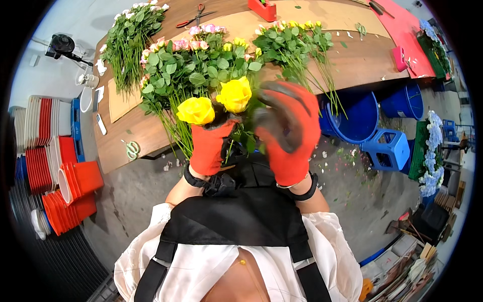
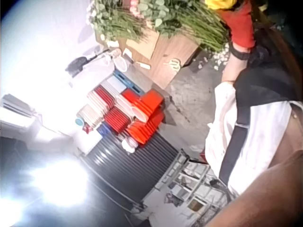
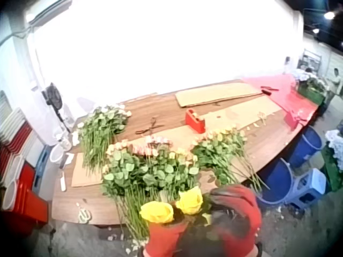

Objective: Inspecting and cleaning rose blossoms by removing outer petals and checking for quality.

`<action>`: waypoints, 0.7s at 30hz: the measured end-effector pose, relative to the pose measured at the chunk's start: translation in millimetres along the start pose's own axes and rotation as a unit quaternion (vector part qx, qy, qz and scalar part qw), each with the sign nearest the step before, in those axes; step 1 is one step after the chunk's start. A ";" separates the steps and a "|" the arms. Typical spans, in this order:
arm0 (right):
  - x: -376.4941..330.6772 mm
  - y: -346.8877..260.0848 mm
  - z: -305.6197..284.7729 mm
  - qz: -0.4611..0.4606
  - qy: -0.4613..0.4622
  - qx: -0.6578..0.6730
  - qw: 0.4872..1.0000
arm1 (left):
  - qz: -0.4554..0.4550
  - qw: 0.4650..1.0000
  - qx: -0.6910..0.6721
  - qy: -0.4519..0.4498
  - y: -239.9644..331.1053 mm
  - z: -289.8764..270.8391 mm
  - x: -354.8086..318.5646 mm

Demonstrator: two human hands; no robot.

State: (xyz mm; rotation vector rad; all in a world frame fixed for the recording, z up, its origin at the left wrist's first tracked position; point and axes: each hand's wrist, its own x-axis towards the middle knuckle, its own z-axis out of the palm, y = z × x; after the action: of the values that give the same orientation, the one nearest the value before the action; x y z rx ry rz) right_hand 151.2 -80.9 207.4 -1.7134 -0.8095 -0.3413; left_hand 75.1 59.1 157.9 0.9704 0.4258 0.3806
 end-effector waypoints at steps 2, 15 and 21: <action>-0.3 -1.8 11.0 0.001 -0.018 -0.045 0.999 | 0.042 0.998 0.048 0.021 -7.8 0.2 -1.7; -22.6 22.3 35.2 0.312 0.107 0.385 0.862 | 0.044 0.997 0.057 0.019 -12.7 -5.5 -2.3; -6.2 19.6 13.2 0.157 0.100 0.220 0.958 | 0.193 0.969 0.150 0.032 -20.1 -9.8 8.1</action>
State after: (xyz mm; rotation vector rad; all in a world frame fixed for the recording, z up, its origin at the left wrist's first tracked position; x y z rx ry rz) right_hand 157.5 -72.8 185.2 -1.3332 -0.4156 -0.1016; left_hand 79.5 59.7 134.5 1.3440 0.3567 0.7166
